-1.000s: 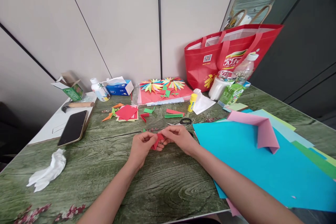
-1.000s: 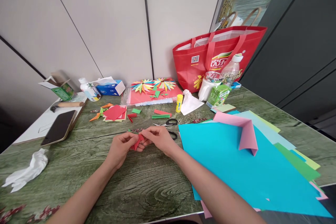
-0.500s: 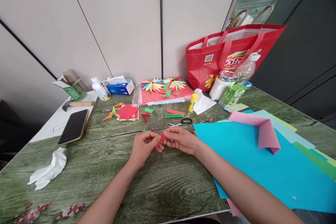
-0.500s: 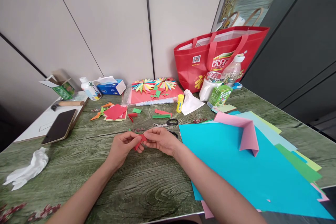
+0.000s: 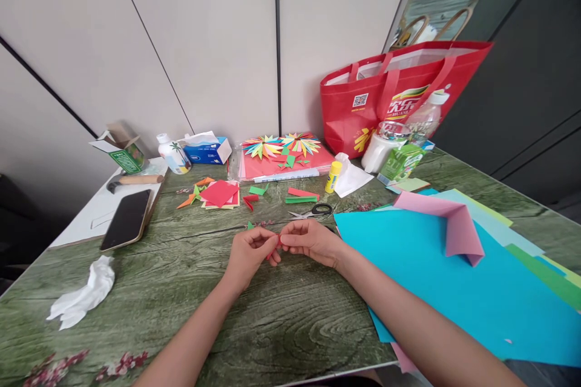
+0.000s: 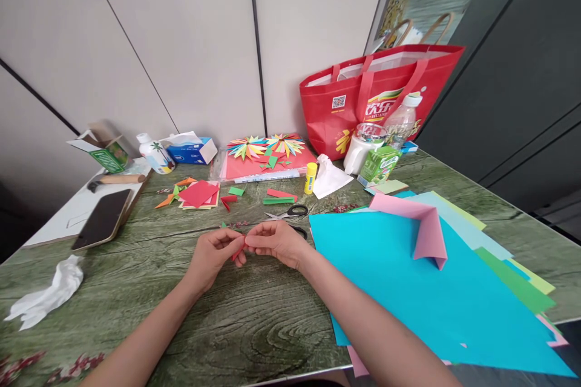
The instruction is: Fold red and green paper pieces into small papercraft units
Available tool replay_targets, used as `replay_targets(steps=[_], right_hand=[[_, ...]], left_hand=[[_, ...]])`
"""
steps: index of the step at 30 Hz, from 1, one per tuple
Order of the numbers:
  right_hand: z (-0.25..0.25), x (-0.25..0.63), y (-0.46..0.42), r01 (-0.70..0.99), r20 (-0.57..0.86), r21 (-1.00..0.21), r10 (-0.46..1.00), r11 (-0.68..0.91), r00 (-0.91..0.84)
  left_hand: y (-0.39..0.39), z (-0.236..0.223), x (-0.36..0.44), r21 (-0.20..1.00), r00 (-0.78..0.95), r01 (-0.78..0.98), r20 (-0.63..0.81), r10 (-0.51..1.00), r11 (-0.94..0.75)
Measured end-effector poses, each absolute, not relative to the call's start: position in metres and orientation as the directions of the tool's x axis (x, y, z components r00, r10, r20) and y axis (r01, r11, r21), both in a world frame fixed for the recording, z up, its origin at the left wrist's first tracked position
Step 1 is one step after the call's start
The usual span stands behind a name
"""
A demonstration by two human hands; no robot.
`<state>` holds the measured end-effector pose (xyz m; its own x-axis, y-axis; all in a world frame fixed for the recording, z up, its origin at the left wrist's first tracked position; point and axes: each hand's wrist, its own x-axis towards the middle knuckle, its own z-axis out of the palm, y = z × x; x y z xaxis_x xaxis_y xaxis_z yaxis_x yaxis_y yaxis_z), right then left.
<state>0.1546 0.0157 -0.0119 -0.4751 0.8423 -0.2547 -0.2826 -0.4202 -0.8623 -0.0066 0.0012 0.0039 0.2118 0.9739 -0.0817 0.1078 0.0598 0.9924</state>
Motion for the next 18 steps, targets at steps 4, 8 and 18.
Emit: replay_targets(steps=[4, 8, 18], right_hand=[[-0.011, 0.1538, 0.0153, -0.25, -0.253, -0.885, 0.856, -0.393, -0.451], [-0.0106, 0.1534, 0.0149, -0.245, -0.241, -0.887, 0.847, -0.39, -0.474], [-0.0155, 0.1527, 0.015, -0.311, -0.281, -0.812, 0.798, -0.493, -0.532]], left_hand=[[0.0019, 0.0013, -0.0062, 0.993, 0.207, 0.101, -0.083, 0.975, 0.063], [0.0017, 0.0011, -0.0053, 0.994, 0.221, 0.091, -0.087, 0.971, 0.068], [0.0013, 0.0021, -0.005, 0.992, 0.228, 0.07, -0.115, 0.967, 0.101]])
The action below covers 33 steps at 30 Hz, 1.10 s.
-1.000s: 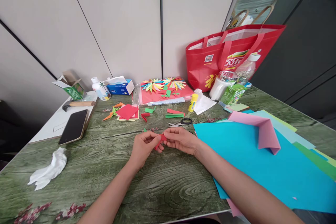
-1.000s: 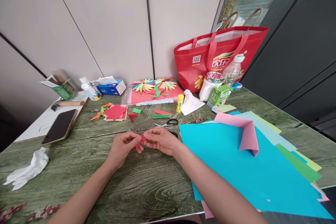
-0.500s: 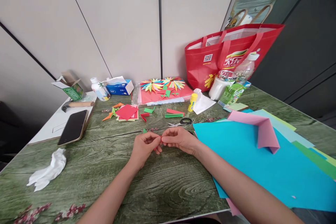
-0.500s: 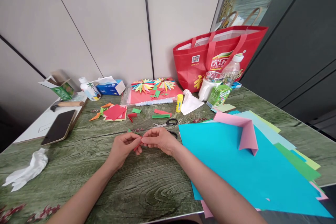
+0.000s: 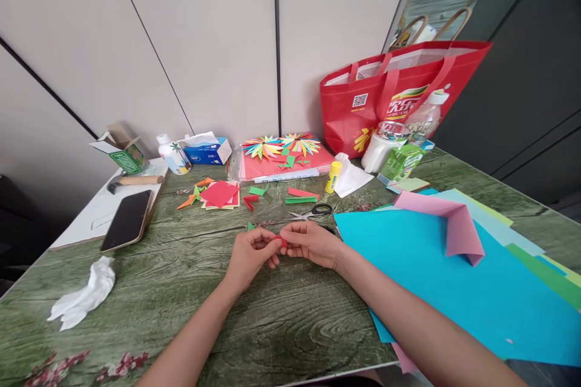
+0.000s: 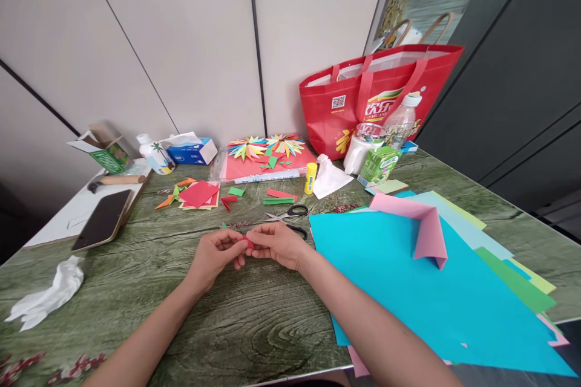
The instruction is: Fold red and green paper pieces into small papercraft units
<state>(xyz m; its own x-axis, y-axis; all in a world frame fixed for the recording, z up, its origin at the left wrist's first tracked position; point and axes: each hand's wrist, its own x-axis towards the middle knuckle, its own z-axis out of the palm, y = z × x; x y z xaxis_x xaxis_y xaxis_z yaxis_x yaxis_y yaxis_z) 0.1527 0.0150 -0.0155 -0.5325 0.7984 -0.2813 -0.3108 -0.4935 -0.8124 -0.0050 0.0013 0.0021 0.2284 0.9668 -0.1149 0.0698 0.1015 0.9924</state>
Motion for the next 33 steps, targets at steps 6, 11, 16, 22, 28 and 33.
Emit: replay_targets(steps=[6, 11, 16, 22, 28, 33], right_hand=[[-0.0145, 0.1539, 0.0161, -0.27, -0.258, -0.854, 0.811, -0.445, -0.525], [-0.0124, 0.1551, 0.0182, -0.264, -0.274, -0.862, 0.835, -0.434, -0.478], [-0.0116, 0.1546, 0.0177, -0.228, -0.23, -0.898, 0.843, -0.376, -0.485], [-0.014, 0.1518, 0.0167, -0.165, -0.106, -0.967, 0.894, -0.195, -0.434], [-0.0137, 0.1476, 0.015, -0.164, -0.052, -0.979, 0.93, -0.119, -0.363], [-0.0125, 0.1504, 0.0152, -0.289, -0.171, -0.907, 0.896, -0.305, -0.41]], left_hand=[[0.0009, 0.0006, -0.0056, 0.993, 0.249, 0.072, -0.111, 0.962, 0.097], [0.0016, -0.0002, -0.0076, 0.993, 0.28, 0.082, -0.101, 0.955, 0.081], [0.0024, -0.001, -0.0078, 0.993, 0.246, 0.092, -0.092, 0.965, 0.071], [0.0018, -0.0007, -0.0071, 0.993, 0.199, 0.085, -0.092, 0.976, 0.076], [0.0018, -0.0001, -0.0067, 0.993, 0.193, 0.088, -0.09, 0.977, 0.074], [0.0018, 0.0016, -0.006, 0.996, 0.146, 0.053, -0.086, 0.986, 0.079]])
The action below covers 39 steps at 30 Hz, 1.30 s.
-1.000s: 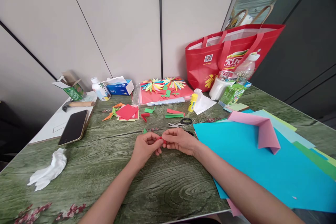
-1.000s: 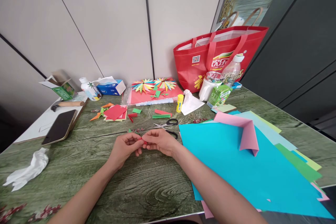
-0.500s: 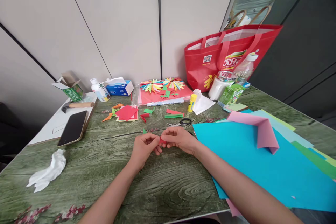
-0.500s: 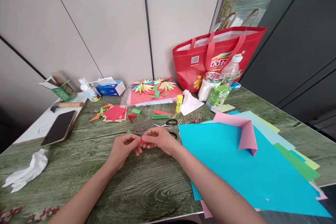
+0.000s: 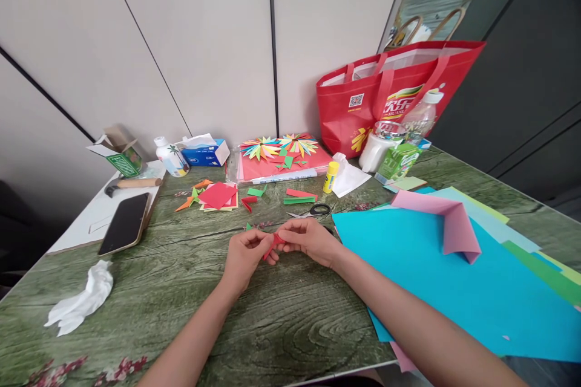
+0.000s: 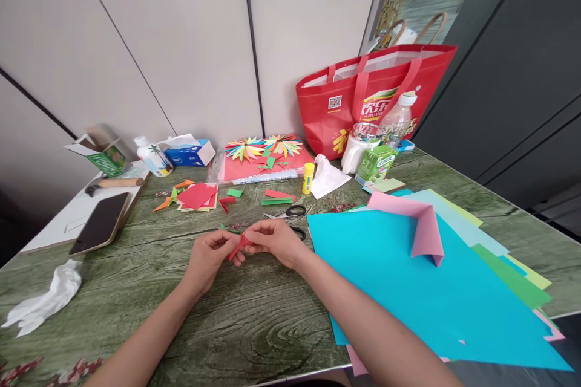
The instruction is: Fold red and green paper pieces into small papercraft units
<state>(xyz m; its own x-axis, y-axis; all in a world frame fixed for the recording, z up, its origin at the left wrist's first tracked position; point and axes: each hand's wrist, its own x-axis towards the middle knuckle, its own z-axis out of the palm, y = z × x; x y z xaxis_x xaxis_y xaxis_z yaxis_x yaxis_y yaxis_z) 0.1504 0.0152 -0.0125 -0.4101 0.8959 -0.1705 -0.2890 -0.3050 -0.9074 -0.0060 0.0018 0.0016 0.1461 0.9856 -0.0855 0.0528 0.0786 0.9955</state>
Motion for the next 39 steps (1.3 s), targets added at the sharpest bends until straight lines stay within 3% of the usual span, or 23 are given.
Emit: replay_targets(steps=[4, 16, 23, 39], right_hand=[[-0.015, 0.153, 0.016, -0.33, -0.209, -0.864, 0.868, -0.38, -0.45], [-0.016, 0.149, 0.015, -0.259, -0.145, -0.934, 0.922, -0.248, -0.358], [-0.022, 0.15, 0.016, -0.263, -0.178, -0.928, 0.934, -0.264, -0.31], [-0.035, 0.152, 0.013, -0.263, -0.103, -0.952, 0.972, -0.158, -0.21]], left_hand=[[0.001, 0.002, -0.006, 0.995, 0.148, 0.03, -0.096, 0.984, 0.092], [0.003, -0.002, -0.006, 0.994, 0.17, 0.011, -0.113, 0.979, 0.113], [0.004, -0.014, -0.005, 0.994, 0.182, -0.06, -0.08, 0.98, 0.092], [0.001, -0.024, 0.001, 0.969, 0.203, -0.231, -0.045, 0.978, 0.092]])
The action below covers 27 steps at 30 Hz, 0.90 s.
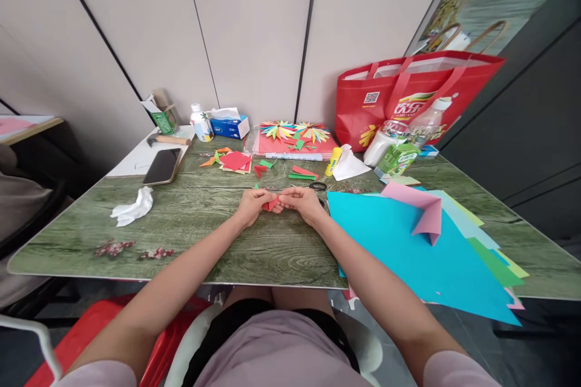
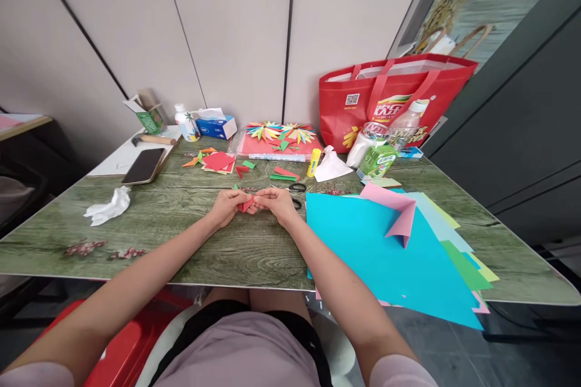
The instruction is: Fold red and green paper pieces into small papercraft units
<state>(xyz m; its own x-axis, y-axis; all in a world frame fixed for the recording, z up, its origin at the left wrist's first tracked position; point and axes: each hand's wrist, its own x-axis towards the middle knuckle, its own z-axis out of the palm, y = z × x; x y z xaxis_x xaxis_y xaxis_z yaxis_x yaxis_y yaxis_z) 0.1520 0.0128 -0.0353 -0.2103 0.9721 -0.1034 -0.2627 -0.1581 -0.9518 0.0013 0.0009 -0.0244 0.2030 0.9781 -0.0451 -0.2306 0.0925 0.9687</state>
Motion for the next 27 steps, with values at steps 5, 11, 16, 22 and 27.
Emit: replay_targets(steps=[5, 11, 16, 22, 27], right_hand=[[-0.034, 0.151, 0.011, -0.254, -0.094, -0.956, 0.974, -0.147, -0.206], [-0.032, 0.149, 0.011, -0.235, -0.083, -0.964, 0.979, -0.126, -0.185], [-0.032, 0.145, 0.01, -0.21, -0.065, -0.973, 0.985, -0.097, -0.157], [-0.03, 0.137, 0.005, -0.109, 0.0, -0.994, 0.986, -0.018, -0.169], [-0.031, 0.136, 0.006, -0.084, 0.041, -0.996, 0.963, 0.019, -0.268]], left_hand=[[0.0, -0.024, 0.001, 0.967, 0.209, -0.238, -0.038, 0.977, 0.088], [0.001, -0.026, 0.0, 0.975, 0.226, -0.208, -0.026, 0.974, 0.075], [0.001, -0.028, -0.002, 0.985, 0.245, -0.159, -0.027, 0.969, 0.067], [0.001, -0.027, -0.004, 0.993, 0.21, -0.115, -0.015, 0.978, 0.04], [-0.001, -0.027, -0.001, 0.995, 0.149, -0.099, 0.0, 0.989, 0.015]])
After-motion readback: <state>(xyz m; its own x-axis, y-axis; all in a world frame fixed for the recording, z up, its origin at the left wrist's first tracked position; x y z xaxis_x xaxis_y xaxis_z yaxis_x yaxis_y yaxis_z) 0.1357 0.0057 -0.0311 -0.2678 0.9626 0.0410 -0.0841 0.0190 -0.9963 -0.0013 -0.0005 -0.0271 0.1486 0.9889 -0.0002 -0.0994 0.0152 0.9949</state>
